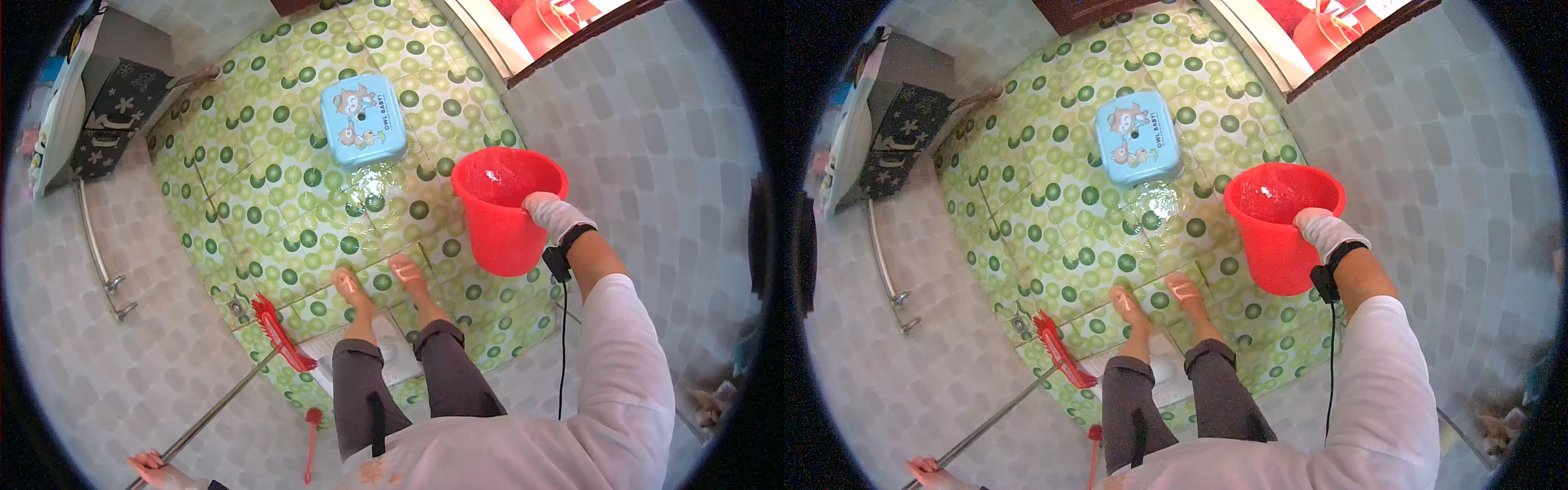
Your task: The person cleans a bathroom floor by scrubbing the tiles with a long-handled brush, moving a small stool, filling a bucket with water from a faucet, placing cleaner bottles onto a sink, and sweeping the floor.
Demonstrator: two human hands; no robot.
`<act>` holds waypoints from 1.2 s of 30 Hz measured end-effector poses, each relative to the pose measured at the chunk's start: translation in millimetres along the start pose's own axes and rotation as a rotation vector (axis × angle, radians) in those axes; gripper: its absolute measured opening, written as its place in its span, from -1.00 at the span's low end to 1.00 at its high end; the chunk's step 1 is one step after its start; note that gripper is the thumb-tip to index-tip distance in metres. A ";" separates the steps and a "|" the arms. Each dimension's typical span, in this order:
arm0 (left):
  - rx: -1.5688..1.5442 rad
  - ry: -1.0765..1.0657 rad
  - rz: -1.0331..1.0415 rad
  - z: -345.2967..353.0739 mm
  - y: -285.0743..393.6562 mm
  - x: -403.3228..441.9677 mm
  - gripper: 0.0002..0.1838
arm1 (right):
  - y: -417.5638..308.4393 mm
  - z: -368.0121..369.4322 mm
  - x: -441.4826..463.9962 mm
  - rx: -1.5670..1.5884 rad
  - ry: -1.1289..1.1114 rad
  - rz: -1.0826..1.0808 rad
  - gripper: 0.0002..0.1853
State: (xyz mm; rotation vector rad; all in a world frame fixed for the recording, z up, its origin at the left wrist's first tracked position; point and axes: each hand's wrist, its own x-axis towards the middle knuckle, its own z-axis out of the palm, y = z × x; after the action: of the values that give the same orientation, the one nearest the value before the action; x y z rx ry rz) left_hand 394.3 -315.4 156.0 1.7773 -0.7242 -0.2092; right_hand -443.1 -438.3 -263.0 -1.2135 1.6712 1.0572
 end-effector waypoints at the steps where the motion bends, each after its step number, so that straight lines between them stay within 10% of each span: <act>1: -0.030 -0.028 0.000 -3.4 -2.7 2.4 -0.70 | 0.0 -4.5 -1.4 0.088 0.060 0.085 -0.68; 36: -0.169 0.263 -0.040 1.6 -14.3 11.7 -0.74 | -19.5 78.1 -63.3 -0.003 0.238 0.143 -0.66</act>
State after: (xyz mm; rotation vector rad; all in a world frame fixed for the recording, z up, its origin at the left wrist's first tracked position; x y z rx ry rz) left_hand 408.0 -321.0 144.9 1.6208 -0.4690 -0.0587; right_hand -400.3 -350.0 -233.5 -1.2774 1.9638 1.0323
